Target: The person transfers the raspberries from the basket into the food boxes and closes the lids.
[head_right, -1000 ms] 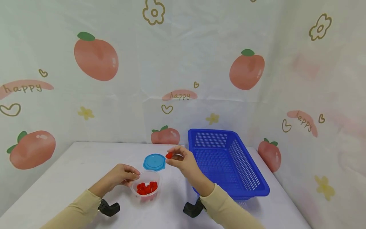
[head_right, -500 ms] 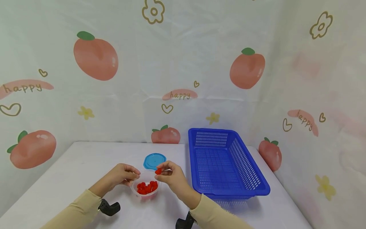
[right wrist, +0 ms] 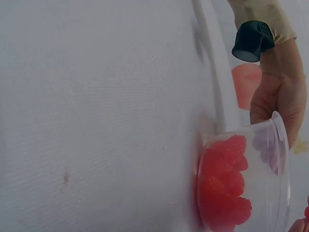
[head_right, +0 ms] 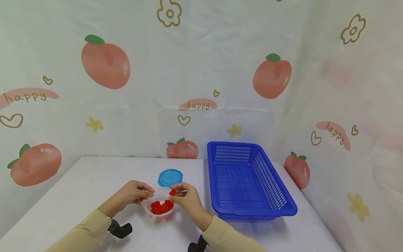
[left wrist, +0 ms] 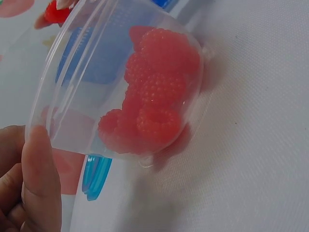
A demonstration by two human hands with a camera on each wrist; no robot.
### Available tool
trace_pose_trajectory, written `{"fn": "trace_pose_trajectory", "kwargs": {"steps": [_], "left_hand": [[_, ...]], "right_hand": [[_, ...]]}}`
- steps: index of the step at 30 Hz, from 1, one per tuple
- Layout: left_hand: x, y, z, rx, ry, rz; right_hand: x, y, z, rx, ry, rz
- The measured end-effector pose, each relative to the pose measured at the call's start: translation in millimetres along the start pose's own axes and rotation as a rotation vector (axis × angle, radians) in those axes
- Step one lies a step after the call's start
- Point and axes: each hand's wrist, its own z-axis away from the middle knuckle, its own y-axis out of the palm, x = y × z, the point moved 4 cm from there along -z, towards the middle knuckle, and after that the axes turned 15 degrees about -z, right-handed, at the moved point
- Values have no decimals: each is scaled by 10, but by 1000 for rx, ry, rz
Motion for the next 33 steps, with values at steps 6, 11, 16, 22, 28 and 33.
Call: {"fn": "trace_pose_trajectory", "kwargs": {"steps": [6,11,16,22,28,33], "left_hand": [[-21,-6,14,5,16,-1],[-33,-3,23,3,6,-2],[-28,0,23,-3,-7,-2],[-21,4,19,-4,-13,2],[-20,6,18,-7,-11,-4],[-20,3,19,-9,-16,-4]], "right_hand": [[-8,38,-41,-3,-5,34],[-32,48,-67,-7,12,60],[-56,49,-85,-10,31,65],[-69,47,-94,-3,31,61],[-71,48,-92,3,30,59],[-59,56,-79,12,32,57]]}}
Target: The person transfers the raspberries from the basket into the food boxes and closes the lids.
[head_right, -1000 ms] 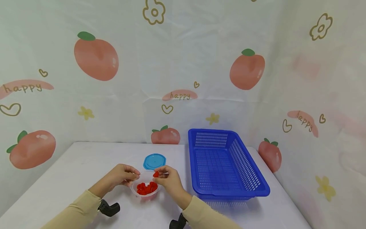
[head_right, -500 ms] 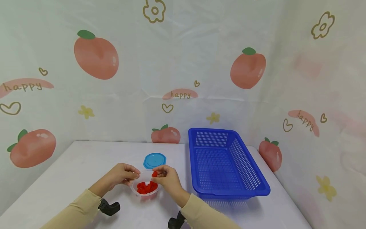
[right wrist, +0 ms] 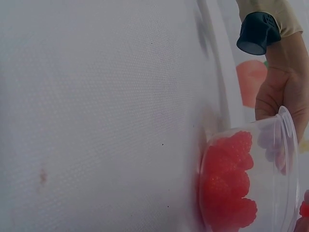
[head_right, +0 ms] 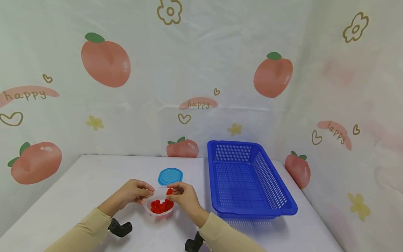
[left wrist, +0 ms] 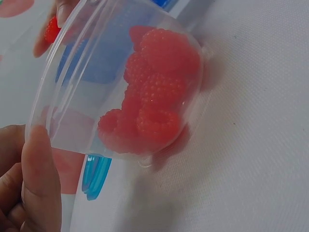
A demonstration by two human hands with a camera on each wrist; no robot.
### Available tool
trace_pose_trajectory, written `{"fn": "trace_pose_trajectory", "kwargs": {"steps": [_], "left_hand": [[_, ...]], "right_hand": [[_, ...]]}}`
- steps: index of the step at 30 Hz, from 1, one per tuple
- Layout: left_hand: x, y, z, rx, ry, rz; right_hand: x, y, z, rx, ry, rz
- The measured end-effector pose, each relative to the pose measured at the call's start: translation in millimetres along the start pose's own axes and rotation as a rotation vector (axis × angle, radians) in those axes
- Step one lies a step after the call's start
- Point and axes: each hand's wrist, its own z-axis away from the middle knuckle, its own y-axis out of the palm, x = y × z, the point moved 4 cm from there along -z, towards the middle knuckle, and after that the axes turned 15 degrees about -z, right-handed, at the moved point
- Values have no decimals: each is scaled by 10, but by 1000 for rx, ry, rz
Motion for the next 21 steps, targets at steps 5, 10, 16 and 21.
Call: {"fn": "trace_pose_trajectory", "kwargs": {"steps": [5,10,16,21], "left_hand": [[9,2,-10,-3,-2,-4],[7,2,-14,-5,-4,-6],[12,3,-18,-8,-10,-14],[3,2,-12,-7,-10,-8]], "right_hand": [[9,6,10,6,-3,-1],[3,9,0,-2,-7,23],[92,28,56,-3,4,18],[268,66,152,2,-8,7]]}}
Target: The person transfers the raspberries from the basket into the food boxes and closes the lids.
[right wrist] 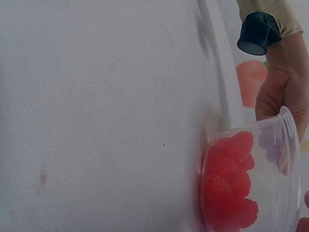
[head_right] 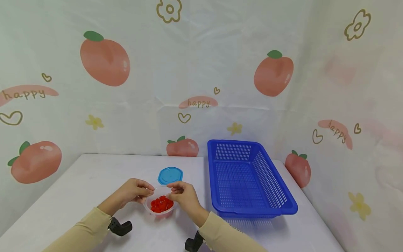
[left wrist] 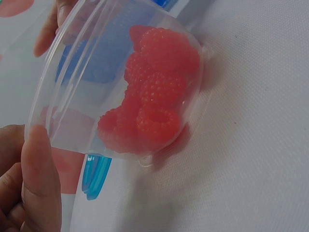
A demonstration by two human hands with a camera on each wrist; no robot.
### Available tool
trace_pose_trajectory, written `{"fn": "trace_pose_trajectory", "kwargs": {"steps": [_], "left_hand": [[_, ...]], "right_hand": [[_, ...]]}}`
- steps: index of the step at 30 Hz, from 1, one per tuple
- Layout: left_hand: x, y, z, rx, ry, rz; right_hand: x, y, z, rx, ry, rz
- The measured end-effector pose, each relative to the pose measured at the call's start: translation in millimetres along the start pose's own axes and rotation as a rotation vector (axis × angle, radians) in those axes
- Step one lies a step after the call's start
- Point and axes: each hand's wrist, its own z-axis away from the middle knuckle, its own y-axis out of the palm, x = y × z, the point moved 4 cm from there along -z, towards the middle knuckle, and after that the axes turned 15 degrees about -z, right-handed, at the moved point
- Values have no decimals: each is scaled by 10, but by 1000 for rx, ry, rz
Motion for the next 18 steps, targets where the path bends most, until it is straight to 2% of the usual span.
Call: {"fn": "trace_pose_trajectory", "kwargs": {"steps": [7,12,18], "left_hand": [[-6,-1,0,0,0,3],[9,3,-4,9,2,7],[-11,-34,24,88,71,-17]], "right_hand": [[-243,-52,-127,-4,14,-10],[-276,-65,-152,-15,27,-14],[-241,-71,-154,-6,32,-21]]}}
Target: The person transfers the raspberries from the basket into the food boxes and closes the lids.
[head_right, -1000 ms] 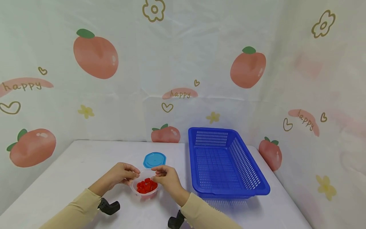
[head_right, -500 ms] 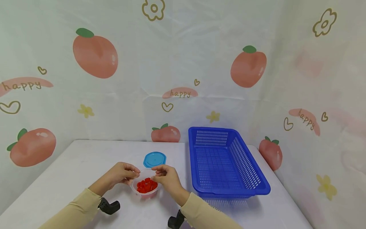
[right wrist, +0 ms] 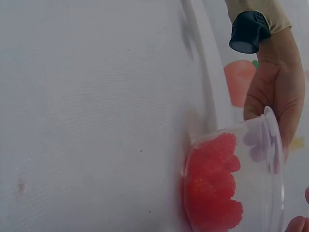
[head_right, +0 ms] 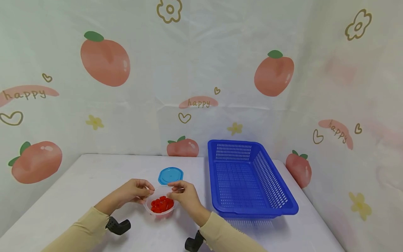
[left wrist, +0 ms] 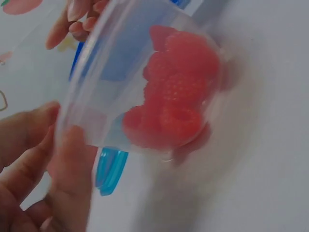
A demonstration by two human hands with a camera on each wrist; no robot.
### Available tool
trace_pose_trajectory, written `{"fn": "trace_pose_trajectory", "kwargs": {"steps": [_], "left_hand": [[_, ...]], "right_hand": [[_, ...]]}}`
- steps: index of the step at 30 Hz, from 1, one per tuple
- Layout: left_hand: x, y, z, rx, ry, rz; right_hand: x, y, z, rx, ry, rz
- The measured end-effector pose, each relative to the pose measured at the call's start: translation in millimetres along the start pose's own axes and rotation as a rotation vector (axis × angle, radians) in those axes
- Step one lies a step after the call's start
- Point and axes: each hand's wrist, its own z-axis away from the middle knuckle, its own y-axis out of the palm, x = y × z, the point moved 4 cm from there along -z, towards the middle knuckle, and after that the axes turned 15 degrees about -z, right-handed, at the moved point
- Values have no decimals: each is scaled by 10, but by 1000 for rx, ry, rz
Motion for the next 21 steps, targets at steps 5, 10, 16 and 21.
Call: {"fn": "trace_pose_trajectory", "kwargs": {"steps": [5,10,16,21], "left_hand": [[-52,-39,64,124,74,-11],[-113,-96,111,199,105,-32],[-193,-255,100,185,107,-65],[-303,-398,15,119,91,-107]], "right_hand": [[73,0,32,17,-6,-6],[200,14,43,26,-47,-45],[368,31,-37,-34,-72,-123],[539,72,-145,-98,-63,-203]]}}
